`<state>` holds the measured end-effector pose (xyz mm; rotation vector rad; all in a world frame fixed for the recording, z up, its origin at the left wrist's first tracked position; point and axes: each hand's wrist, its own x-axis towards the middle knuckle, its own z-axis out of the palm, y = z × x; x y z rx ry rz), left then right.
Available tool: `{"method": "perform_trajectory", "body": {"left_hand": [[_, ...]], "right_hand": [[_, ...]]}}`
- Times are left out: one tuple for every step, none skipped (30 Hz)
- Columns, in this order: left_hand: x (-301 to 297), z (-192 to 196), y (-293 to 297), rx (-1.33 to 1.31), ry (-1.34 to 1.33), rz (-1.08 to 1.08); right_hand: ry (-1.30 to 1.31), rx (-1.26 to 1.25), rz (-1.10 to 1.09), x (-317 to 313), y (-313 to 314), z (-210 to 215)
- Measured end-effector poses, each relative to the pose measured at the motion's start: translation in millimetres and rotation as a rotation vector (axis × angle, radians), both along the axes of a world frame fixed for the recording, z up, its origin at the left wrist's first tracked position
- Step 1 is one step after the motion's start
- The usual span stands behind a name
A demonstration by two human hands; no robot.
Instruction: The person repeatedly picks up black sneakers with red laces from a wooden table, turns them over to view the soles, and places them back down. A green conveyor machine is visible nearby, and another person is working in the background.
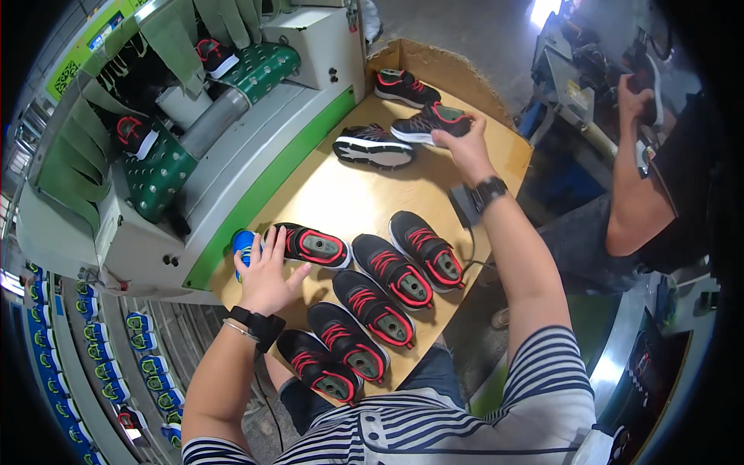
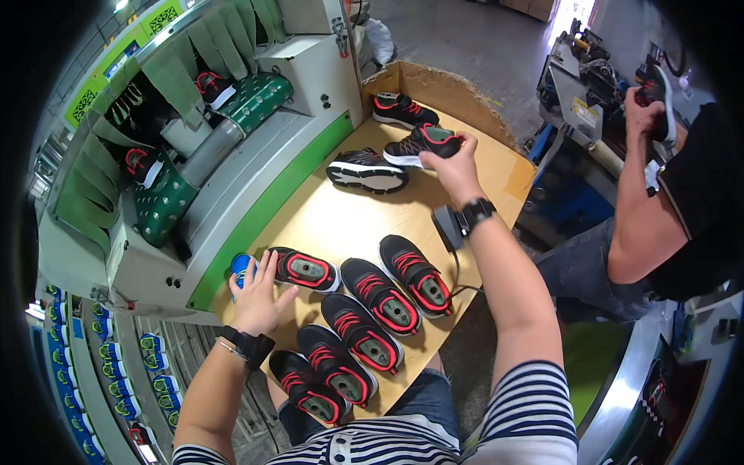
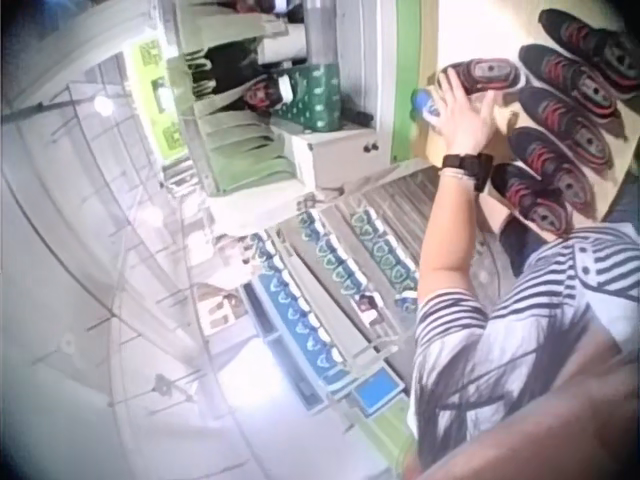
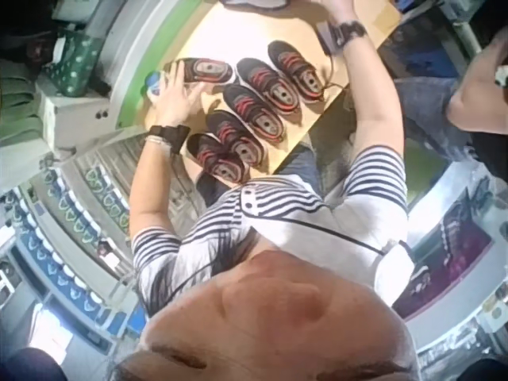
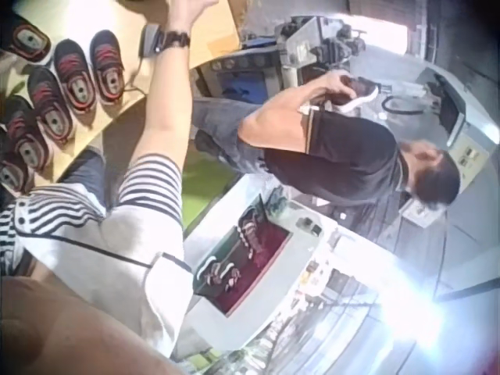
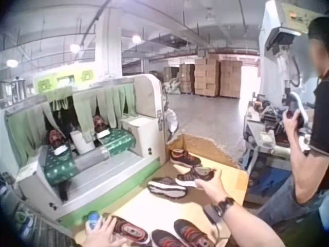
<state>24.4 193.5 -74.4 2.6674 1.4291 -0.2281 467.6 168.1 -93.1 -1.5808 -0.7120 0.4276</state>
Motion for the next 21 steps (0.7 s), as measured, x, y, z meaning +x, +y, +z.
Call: {"method": "perform_trajectory", "body": {"left_hand": [[2.4,3.4,1.0,-0.047,-0.087,0.056],[4.2,6.6,1.5,-0.095,-0.173,0.114],[4.3,11.2,0.9,-0.136,-0.257,0.178],[17.7,21.4,-9.1,-0.223,-0.39,0.148],[29.9,22.3,-22.3,-0.264,-0.697,0.025],[47.6,34.1,-41.8,-0.43,-0.935,-0.055],[72.1,53.4,-65.8,-0.69,-1.183,-0.074],[92.5,75.1,-89.2,-0.911,-1.418,-0.038],[106.9,97.4,-106.9,-1.049,-1.631,0.037],[111.7,117.6,-114.2,-1.099,-1.774,0.138],[109.3,127.0,-114.8,-1.076,-1.772,0.283],[95.2,118.9,-98.2,-1.105,-1.816,0.293],[72.0,110.1,-73.9,-1.138,-1.867,0.298],[56.4,114.4,-55.3,-1.041,-1.859,0.302],[40.7,119.1,-34.0,-0.945,-1.847,0.301],[14.9,121.7,-3.6,-0.222,-1.472,-0.046],[8.4,134.9,14.3,-0.052,-1.421,-0.051],[0.5,147.5,36.1,0.099,-1.383,-0.042],[5.4,167.6,60.5,-0.279,-1.753,0.277],[-6.0,169.7,95.2,-0.101,-1.731,0.327],[-25.4,165.0,132.3,0.103,-1.702,0.381]], "right_hand": [[-0.146,0.047,0.026,-4.6,-22.7,14.4],[-0.294,0.03,0.003,-15.8,-44.3,31.6],[-0.441,0.022,-0.014,-31.3,-62.4,50.8],[-0.54,0.049,-0.016,-52.4,-87.3,79.5],[-0.625,0.078,-0.003,-78.1,-108.5,101.0],[-0.703,0.129,0.053,-97.0,-128.1,111.6],[-0.774,0.174,0.112,-114.9,-145.4,118.0],[-0.781,0.247,0.311,-137.2,-156.9,126.1],[-0.776,0.317,0.512,-158.6,-167.0,133.8],[-0.672,0.302,0.755,-175.1,-177.7,139.1],[-0.562,0.259,0.87,-176.8,-182.1,141.7],[-0.553,0.155,0.709,-167.3,-187.5,134.1],[-0.551,0.044,0.549,-151.4,-194.0,123.9],[-0.53,-0.084,0.344,-135.6,-198.4,111.8],[-0.487,-0.144,0.262,-120.8,-203.7,87.3],[-0.385,-0.212,0.296,-118.8,-205.6,63.5],[-0.278,-0.262,0.34,-121.9,-207.7,34.9],[-0.28,-0.245,0.366,-132.3,-209.3,11.2],[-0.279,-0.217,0.395,-145.1,-208.3,-14.8],[-0.339,-0.179,0.366,-145.0,-209.4,-28.7],[-0.29,-0.167,0.33,-150.2,-204.9,-32.7]]}}
